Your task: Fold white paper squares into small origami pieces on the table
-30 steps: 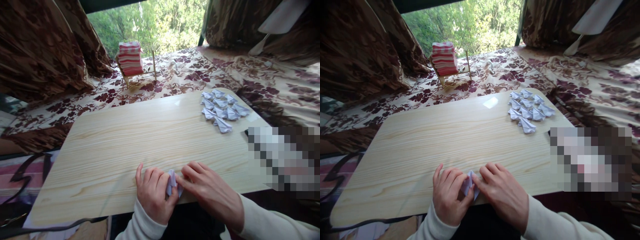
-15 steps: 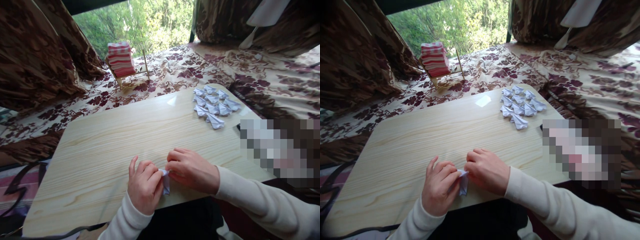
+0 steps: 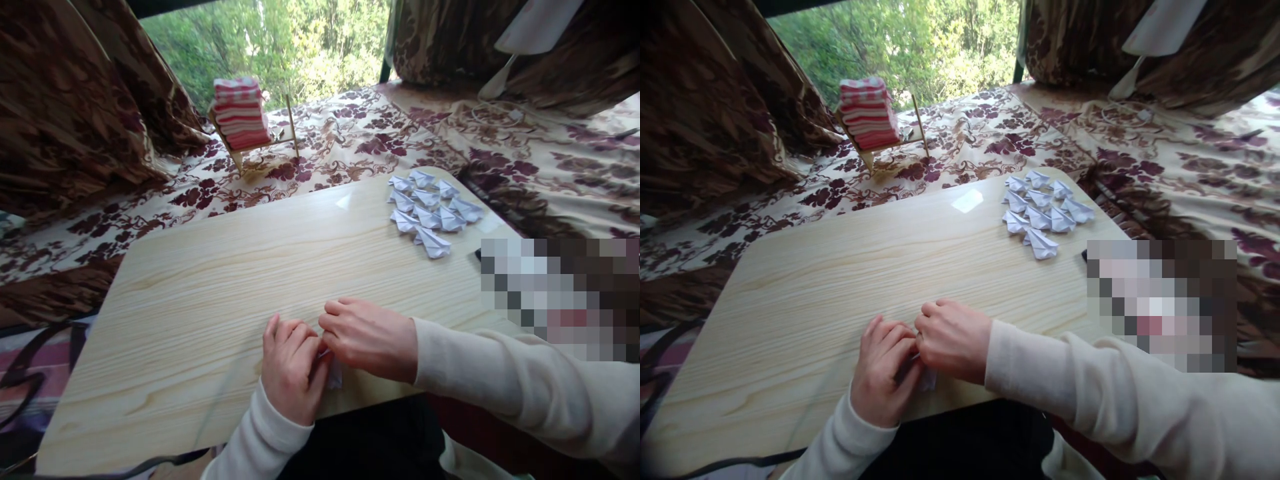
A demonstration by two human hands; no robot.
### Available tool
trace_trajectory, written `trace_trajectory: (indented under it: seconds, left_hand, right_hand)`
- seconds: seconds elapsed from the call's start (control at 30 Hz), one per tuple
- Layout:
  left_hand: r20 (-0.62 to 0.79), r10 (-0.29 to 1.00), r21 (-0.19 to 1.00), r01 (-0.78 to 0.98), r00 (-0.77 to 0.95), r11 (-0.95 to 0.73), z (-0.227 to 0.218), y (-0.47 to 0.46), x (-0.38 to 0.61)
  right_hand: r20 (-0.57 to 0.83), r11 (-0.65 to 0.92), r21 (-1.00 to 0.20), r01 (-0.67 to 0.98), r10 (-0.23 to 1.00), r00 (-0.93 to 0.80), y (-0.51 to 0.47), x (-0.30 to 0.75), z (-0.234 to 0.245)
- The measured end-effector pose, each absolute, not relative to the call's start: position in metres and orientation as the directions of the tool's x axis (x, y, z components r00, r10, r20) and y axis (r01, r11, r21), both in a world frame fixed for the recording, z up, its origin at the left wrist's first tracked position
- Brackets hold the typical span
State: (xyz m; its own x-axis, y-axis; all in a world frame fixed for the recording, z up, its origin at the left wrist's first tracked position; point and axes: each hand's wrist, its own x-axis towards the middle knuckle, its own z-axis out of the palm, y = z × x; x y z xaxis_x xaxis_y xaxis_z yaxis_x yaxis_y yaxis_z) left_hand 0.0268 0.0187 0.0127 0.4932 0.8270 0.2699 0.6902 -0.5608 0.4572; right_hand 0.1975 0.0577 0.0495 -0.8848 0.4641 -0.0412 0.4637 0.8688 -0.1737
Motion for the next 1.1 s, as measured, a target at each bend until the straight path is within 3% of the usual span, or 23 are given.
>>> trace_trajectory:
  seconds: [0.2, 0.37, 0.47, 0.53, 0.97, 1.1]
  left_hand:
    - [0.27, 0.833, 0.462, 0.694, 0.482, -0.552, 0.014, 0.017, 0.029]
    - [0.305, 0.849, 0.487, 0.696, 0.431, -0.528, 0.015, 0.016, 0.032]
    - [0.313, 0.851, 0.489, 0.696, 0.422, -0.525, 0.015, 0.016, 0.033]
    - [0.306, 0.85, 0.485, 0.699, 0.428, -0.526, 0.015, 0.015, 0.032]
    - [0.312, 0.855, 0.486, 0.704, 0.413, -0.518, 0.014, 0.015, 0.035]
    - [0.326, 0.853, 0.489, 0.7, 0.408, -0.521, 0.014, 0.014, 0.035]
  right_hand:
    - [-0.045, 0.865, -0.189, 0.465, 0.465, -0.884, 0.064, 0.202, 0.039]
    - [-0.036, 0.773, -0.192, 0.604, 0.61, -0.792, 0.047, 0.226, 0.045]
    - [-0.004, 0.659, -0.384, 0.647, 0.699, -0.715, 0.024, 0.231, 0.047]
    - [0.027, 0.646, -0.423, 0.636, 0.71, -0.703, 0.011, 0.229, 0.043]
    - [-0.045, 0.566, -0.47, 0.677, 0.751, -0.659, -0.004, 0.217, 0.034]
    - [-0.002, 0.596, -0.435, 0.675, 0.749, -0.662, -0.013, 0.215, 0.031]
